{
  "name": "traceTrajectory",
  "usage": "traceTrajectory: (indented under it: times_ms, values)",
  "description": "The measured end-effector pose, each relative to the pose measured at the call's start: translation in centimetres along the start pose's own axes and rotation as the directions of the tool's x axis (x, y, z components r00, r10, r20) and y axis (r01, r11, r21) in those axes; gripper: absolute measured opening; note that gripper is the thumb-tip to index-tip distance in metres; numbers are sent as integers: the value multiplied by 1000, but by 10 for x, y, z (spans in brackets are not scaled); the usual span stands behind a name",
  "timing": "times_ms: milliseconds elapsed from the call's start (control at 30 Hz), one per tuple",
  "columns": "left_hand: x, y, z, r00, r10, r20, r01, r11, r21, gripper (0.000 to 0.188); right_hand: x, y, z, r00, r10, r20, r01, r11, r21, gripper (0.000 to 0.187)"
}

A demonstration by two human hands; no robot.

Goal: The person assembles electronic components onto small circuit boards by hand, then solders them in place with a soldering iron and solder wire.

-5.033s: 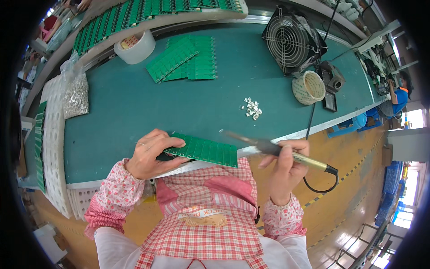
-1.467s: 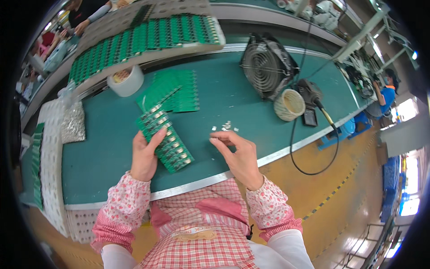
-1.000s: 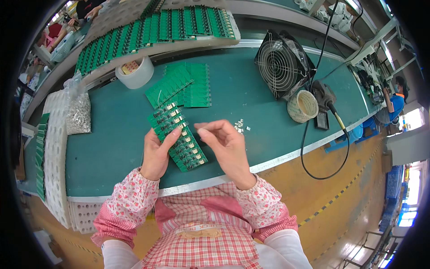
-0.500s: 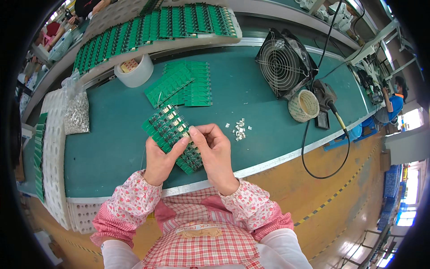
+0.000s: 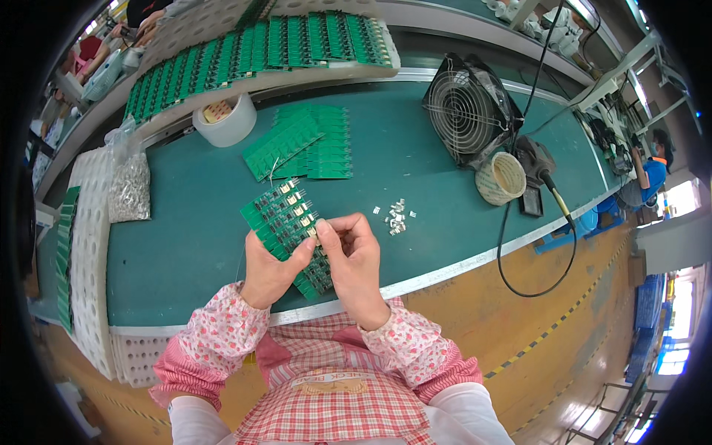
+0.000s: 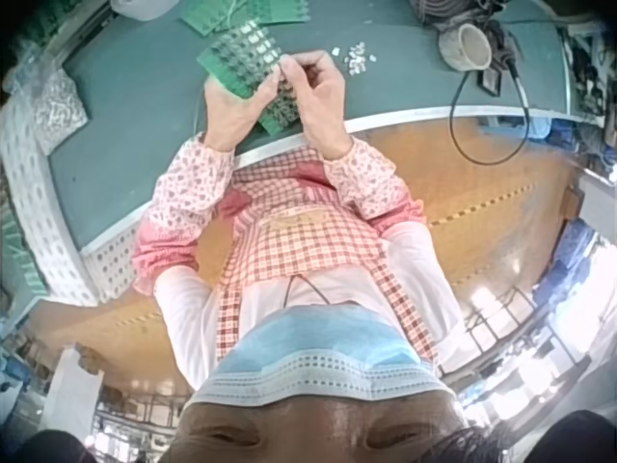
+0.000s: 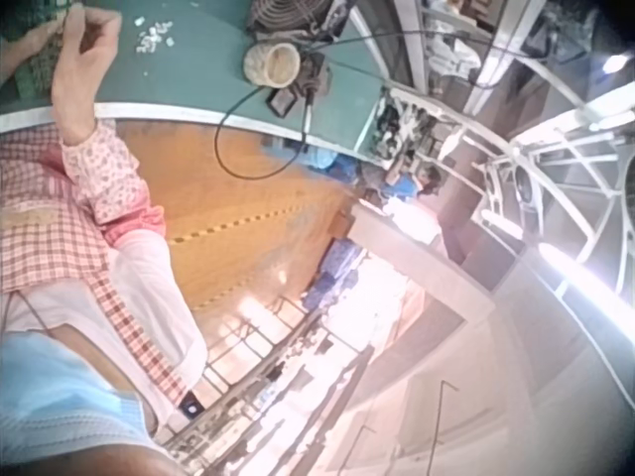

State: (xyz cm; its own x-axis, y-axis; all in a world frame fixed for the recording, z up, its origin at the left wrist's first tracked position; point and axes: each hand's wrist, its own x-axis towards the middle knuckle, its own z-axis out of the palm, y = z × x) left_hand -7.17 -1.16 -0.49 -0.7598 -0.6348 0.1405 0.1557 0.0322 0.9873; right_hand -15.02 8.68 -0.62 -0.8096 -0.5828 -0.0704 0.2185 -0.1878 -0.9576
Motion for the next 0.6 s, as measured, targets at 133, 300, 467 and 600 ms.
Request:
traceTrajectory:
  times_ms: [133,300,467,600]
  values:
    - [2,2,0,997,4,71,-5,1000,12,17,-4,2,4,993,-103,-65,104,995,13,18]
    - [9,1,-3,968,-235,84,249,878,-410,29,9,-12,-26,965,-256,-56,225,920,-321,17]
    - [15,7,-15,905,-399,148,413,742,-528,33,31,-33,-107,858,-496,131,326,331,-886,25]
    - [13,7,-10,915,-359,186,402,761,-509,41,41,-29,-125,779,-485,397,496,91,-863,23]
